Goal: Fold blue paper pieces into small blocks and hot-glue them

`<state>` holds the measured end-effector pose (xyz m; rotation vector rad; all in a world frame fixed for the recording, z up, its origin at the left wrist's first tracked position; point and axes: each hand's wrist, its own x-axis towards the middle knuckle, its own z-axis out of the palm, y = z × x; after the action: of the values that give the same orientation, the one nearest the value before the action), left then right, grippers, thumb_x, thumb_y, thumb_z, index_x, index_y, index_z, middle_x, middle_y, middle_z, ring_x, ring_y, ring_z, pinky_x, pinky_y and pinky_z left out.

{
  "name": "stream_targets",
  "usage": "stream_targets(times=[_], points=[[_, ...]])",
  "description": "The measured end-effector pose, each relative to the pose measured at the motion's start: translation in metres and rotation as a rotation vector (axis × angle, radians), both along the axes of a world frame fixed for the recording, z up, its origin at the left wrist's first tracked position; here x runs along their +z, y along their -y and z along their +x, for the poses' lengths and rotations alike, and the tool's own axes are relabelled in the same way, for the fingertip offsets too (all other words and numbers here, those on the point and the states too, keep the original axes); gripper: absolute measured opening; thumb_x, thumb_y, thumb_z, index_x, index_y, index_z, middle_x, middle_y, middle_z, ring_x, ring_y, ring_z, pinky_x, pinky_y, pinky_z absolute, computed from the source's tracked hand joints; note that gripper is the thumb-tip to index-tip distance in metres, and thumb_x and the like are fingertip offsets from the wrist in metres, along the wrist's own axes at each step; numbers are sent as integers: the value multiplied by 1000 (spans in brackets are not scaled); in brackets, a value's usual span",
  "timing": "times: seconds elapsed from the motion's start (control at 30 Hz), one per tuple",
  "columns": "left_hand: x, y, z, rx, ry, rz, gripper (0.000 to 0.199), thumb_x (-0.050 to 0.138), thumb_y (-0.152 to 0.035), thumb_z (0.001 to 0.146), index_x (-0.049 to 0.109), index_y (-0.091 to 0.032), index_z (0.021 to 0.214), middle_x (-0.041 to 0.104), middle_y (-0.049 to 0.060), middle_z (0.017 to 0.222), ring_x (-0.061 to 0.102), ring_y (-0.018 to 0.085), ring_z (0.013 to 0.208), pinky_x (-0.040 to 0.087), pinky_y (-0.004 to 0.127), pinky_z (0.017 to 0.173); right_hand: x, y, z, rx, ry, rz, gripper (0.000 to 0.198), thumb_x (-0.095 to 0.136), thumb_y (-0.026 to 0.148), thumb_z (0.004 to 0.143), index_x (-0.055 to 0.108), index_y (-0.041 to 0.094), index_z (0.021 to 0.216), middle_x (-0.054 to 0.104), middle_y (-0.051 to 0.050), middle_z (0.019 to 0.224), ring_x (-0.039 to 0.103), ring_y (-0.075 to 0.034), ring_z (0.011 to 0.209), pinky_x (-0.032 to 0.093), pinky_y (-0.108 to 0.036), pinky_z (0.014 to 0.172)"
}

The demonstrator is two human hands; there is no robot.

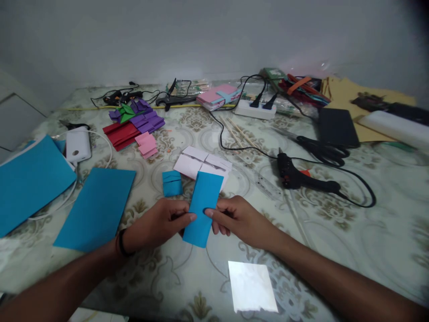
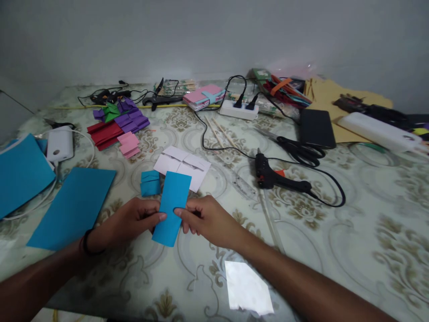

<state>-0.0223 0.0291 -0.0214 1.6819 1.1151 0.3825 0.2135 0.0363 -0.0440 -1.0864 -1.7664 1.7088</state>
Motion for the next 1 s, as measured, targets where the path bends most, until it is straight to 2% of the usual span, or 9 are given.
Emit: stream_targets(times=[0.1,0.17,0.23,0.43,0.63,0.73,0.9,1.0], points=[[-1,1,0,-28,66,-146,35,57,-41,99,67,-15,77,73,4,71,69,16,63,54,25,59,-2,0,0,-26,35,25,58,56,66,96,60,17,64,62,-1,56,48,-8,44,36,-21,43],[-1,1,0,-39,117,-253,39,58,-47,99,66,-14,79,77,8,75,76,19,66,60,26,62,-3,1,0,-37,40,28,59,56,67,96,59,17,64,61,-1,55,48,-8,44,37,-21,43],[-1,1,0,-34,142,-296,44,59,-52,98,65,-13,78,79,11,77,79,23,68,63,28,63,-4,1,1,-37,21,22,59,55,68,96,60,17,66,62,-1,58,51,-9,46,40,-22,45],[0,1,1,-35,157,-255,46,58,-55,99,69,-12,84,80,11,79,80,24,71,65,29,65,-2,-1,2,36,-24,38,53,58,61,98,66,16,72,66,-2,63,55,-10,51,43,-22,50],[1,1,2,-48,160,-219,44,56,-51,102,71,-13,89,80,10,81,80,21,69,63,25,64,-3,0,1,2,16,48,54,56,59,99,65,16,67,60,0,56,50,-9,47,37,-22,46],[3,1,2,-40,155,-204,41,57,-48,102,73,-13,90,80,9,81,80,20,70,62,23,64,-4,1,2,19,25,64,53,55,57,100,66,15,69,62,-1,58,52,-9,48,39,-22,47],[5,0,2,-49,180,-211,38,54,-43,104,74,-12,96,81,10,93,80,18,72,62,22,66,-3,0,1,50,28,85,52,54,56,101,70,15,73,66,-2,62,54,-9,50,40,-21,49],[4,0,2,-50,181,-207,38,54,-44,104,74,-12,96,80,9,85,79,18,69,62,22,64,-2,0,0,30,31,113,52,54,54,101,67,15,69,63,0,57,52,-9,49,39,-21,48]])
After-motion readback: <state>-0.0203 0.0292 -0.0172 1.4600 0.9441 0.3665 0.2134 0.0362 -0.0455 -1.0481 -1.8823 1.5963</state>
